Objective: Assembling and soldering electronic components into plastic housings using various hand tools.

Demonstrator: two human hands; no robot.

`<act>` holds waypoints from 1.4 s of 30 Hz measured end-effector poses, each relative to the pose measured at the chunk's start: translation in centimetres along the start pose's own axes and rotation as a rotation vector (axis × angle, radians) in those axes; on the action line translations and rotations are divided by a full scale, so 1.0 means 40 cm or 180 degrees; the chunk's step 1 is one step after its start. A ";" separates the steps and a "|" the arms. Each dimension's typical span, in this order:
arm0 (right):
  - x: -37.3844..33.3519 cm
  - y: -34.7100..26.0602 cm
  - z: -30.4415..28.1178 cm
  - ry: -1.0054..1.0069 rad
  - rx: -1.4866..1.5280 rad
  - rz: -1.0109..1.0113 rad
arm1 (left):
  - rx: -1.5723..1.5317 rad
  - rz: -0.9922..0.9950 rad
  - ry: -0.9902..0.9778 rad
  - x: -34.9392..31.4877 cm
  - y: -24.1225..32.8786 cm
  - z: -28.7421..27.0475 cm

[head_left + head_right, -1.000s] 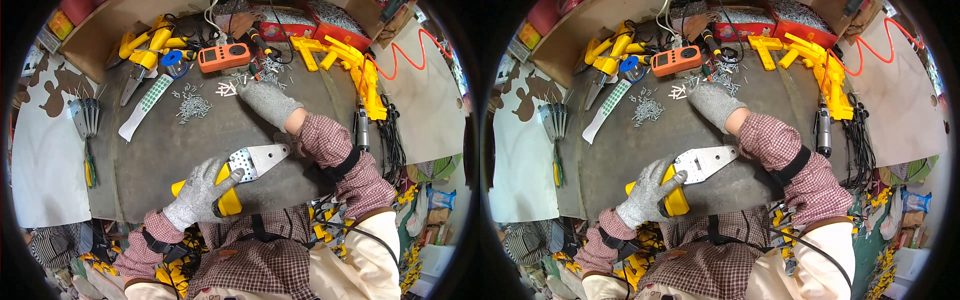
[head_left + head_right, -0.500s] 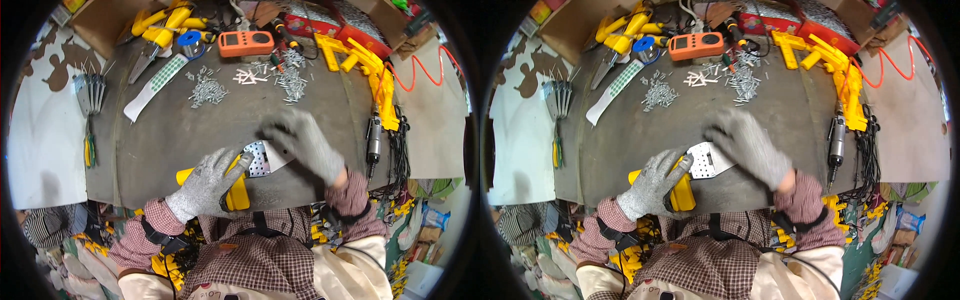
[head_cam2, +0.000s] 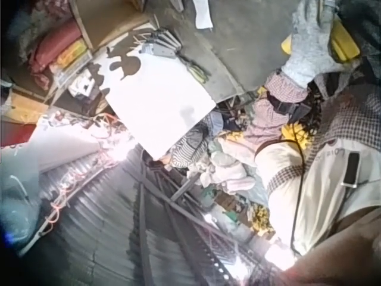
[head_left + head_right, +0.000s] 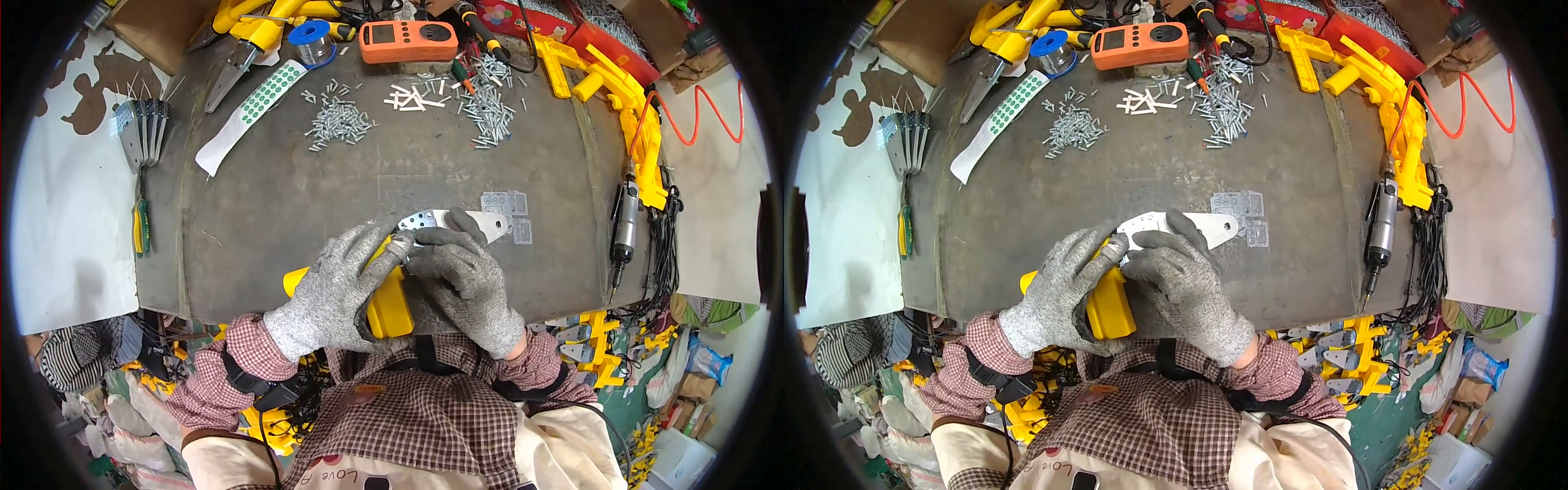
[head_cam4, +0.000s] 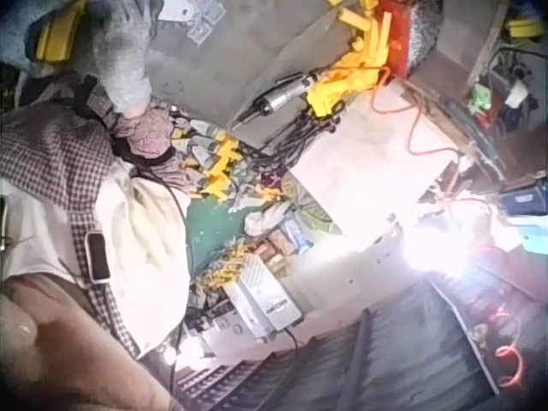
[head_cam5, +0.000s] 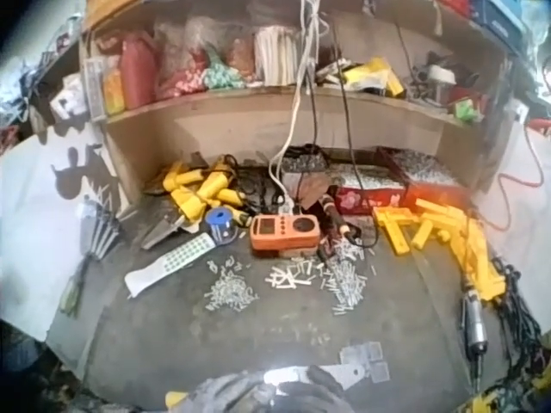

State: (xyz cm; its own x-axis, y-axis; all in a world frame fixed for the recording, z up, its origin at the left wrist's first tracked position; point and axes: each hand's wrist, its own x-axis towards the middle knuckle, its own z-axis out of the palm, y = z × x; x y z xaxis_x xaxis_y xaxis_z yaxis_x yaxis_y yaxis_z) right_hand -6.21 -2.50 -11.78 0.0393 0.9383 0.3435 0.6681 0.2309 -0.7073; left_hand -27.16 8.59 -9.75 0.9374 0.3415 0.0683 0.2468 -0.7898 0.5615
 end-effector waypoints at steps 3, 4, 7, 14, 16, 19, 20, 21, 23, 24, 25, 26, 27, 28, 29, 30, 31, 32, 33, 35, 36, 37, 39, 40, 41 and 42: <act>0.003 -0.032 -0.002 0.0053 -0.0294 -0.0018 | 0.0016 -0.0048 0.0005 0.004 0.005 0.002; -0.005 -0.035 0.009 0.0059 -0.0297 -0.0017 | 0.0083 -0.0082 -0.0014 0.006 0.010 -0.001; -0.028 -0.024 0.012 0.0208 -0.0134 0.0354 | 0.0191 -0.0065 -0.0031 0.019 0.018 -0.005; -0.030 -0.050 -0.034 -0.0222 0.0103 0.0249 | 0.0289 -0.0014 -0.0032 0.029 0.024 -0.006; -0.042 -0.002 -0.114 0.0250 -0.0334 0.0626 | 0.0255 -0.0150 0.0003 0.012 0.029 -0.009; -0.058 0.109 -0.346 0.0642 -0.2335 0.2492 | 0.0325 -0.0171 -0.0045 -0.002 0.030 -0.007; -0.168 0.251 -0.429 0.1188 -0.4004 0.1634 | 0.0264 -0.0107 -0.0081 0.012 0.041 -0.013; -0.205 0.286 -0.471 0.1508 -0.3456 0.2189 | 0.0273 -0.0114 -0.0079 0.022 0.042 -0.014; -0.217 0.302 -0.536 0.1452 -0.1904 0.2492 | 0.0206 -0.0084 -0.0120 0.021 0.039 -0.013; -0.193 0.287 -0.524 0.1756 -0.1265 0.2640 | 0.0252 -0.0155 -0.0152 0.018 0.040 -0.016; -0.171 0.267 -0.507 0.2033 -0.0609 0.2794 | 0.0307 -0.0269 -0.0172 0.011 0.039 -0.015; -0.141 0.224 -0.470 0.2515 0.0448 0.2593 | 0.0235 -0.0180 -0.0099 0.015 0.033 -0.008; -0.165 0.230 -0.441 0.2625 0.2505 0.1899 | 0.0126 -0.0038 -0.0056 0.025 0.028 -0.001; -0.120 0.190 -0.390 0.2674 0.3458 0.1754 | 0.0168 -0.0067 -0.0127 0.022 0.030 -0.007; -0.063 0.131 -0.322 0.2737 0.4380 0.1594 | 0.0176 -0.0146 -0.0182 0.014 0.034 -0.009; -0.027 0.115 -0.272 0.2538 0.4766 0.1366 | 0.0242 -0.0126 -0.0221 0.016 0.035 -0.013; 0.012 0.116 -0.225 0.2318 0.5188 0.1117 | 0.0342 -0.0133 -0.0269 0.023 0.035 -0.016; 0.053 0.102 -0.179 0.2592 0.5457 0.1099 | 0.0379 -0.0113 -0.0264 0.024 0.032 -0.020; 0.069 0.106 -0.148 0.2509 0.5503 0.0863 | 0.0397 -0.0119 -0.0284 0.027 0.031 -0.016; 0.088 0.113 -0.101 0.2774 0.5284 0.0834 | 0.0396 -0.0139 -0.0304 0.027 0.031 -0.007; 0.088 0.117 -0.090 0.2763 0.5314 0.0853 | 0.0475 -0.0149 -0.0331 0.027 0.035 -0.008; 0.087 0.119 -0.082 0.2787 0.5372 0.0858 | 0.0482 -0.0176 -0.0343 0.026 0.032 -0.009; 0.079 0.119 -0.070 0.2819 0.5429 0.0887 | 0.0383 -0.0105 -0.0298 0.025 0.024 -0.009; 0.075 0.119 -0.065 0.2796 0.5458 0.0942 | 0.0381 -0.0119 -0.0310 0.024 0.024 -0.008; 0.073 0.119 -0.061 0.2782 0.5482 0.0990 | 0.0398 -0.0126 -0.0324 0.024 0.024 -0.006; 0.071 0.124 -0.059 0.2792 0.5490 0.0997 | 0.0416 -0.0132 -0.0337 0.023 0.024 -0.006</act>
State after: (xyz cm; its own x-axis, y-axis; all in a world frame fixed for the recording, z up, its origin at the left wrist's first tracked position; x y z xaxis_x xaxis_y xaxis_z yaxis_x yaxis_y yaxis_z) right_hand -1.02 0.70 -12.85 0.6522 0.7491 -0.1163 -0.7317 0.5819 -0.3550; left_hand -26.11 8.28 -8.93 0.9447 0.3250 -0.0436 0.3091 -0.8381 0.4495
